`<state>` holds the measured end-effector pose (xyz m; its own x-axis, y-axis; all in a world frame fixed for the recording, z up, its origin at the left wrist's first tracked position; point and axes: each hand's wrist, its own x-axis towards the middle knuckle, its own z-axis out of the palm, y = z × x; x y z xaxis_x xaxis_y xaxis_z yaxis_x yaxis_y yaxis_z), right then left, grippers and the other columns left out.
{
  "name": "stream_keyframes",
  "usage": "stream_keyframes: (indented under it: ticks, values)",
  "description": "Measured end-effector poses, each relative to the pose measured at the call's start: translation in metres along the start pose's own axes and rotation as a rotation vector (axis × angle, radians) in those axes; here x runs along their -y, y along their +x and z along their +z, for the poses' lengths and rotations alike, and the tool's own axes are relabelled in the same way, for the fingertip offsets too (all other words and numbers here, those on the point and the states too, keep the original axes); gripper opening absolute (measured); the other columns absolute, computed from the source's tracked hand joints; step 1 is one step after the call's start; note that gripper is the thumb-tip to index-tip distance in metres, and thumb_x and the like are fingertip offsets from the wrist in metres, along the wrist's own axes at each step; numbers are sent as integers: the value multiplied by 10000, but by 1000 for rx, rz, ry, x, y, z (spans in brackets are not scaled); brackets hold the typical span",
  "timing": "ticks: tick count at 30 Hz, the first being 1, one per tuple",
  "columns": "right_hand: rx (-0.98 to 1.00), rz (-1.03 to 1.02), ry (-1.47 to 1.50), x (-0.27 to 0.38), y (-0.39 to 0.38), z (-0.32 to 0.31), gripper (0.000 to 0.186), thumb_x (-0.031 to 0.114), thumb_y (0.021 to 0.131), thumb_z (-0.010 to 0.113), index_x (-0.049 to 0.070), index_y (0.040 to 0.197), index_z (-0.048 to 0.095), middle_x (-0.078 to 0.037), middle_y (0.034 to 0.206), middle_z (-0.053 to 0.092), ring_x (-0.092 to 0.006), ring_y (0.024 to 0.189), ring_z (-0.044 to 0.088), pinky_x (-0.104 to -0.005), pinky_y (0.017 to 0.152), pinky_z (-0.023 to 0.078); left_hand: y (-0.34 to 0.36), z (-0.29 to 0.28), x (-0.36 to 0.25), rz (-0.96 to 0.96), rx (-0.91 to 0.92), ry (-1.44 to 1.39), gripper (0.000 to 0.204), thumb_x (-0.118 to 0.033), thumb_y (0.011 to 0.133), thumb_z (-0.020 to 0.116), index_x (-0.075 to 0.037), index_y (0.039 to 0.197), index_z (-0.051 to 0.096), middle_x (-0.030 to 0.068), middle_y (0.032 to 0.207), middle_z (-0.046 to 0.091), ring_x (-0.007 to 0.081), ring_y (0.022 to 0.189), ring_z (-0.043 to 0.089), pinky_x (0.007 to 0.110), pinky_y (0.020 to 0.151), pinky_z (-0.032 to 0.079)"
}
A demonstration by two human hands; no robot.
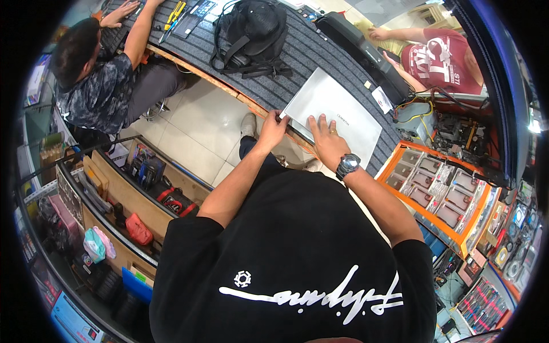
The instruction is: The person retrieves a silver laptop and places it on a workbench. They use a prying tool to remove the bottom cover, then use a screwdriver to unscrew components. The person handles a small black part and a yellow plastic piece before placing the laptop back on the bench.
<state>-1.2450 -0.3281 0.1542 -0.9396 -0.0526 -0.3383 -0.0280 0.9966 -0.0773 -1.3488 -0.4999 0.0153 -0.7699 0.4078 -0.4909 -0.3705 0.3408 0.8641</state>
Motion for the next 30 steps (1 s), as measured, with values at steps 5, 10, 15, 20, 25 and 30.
stream_keyframes:
  ticks: [5,10,15,20,25,30]
  values:
    - [-273,-88,-63,-46,-12,-26,556,73,934,568,7,1468,424,-234,1377,598,-371,1149,679,-406,841,626,-2,15,-40,-3,57,-381,364,-186,990,687,6,1269,553,100,1113,668,174,931,683,297,765,583]
    - [-255,-99,97,-81,-9,-75,605,74,882,651,2,1444,437,-222,1272,650,-371,990,706,-424,818,606,-2,28,-95,-140,365,-705,329,-145,972,685,-24,1260,583,78,1133,679,198,1005,695,339,810,607]
    - [-292,5,274,-106,-35,-123,576,36,884,631,56,1442,488,-224,1171,679,-394,950,697,-455,786,583,-13,13,-127,-3,365,-531,351,-134,959,687,-24,1276,585,62,1136,690,170,991,692,333,826,601]
    - [-576,226,547,-134,-103,-130,516,-33,940,616,9,1435,477,-168,913,678,-226,785,692,-336,718,552,-37,-44,-208,268,410,-33,537,-134,960,703,5,1437,500,77,1190,690,126,1029,647,281,877,545]
    - [-617,405,702,-128,-135,-76,228,20,922,680,2,1031,480,-159,808,689,-275,727,713,-362,633,525,-40,-78,-268,425,530,222,582,-84,956,701,11,1486,481,99,1296,663,145,1180,592,311,1037,460]
    - [-753,441,826,-117,-145,-20,218,53,927,701,-16,1048,533,-172,790,707,-313,730,727,-375,624,534,-30,-87,-294,484,612,483,578,-53,938,668,-15,1489,498,135,1365,649,181,1229,590,339,1068,445]
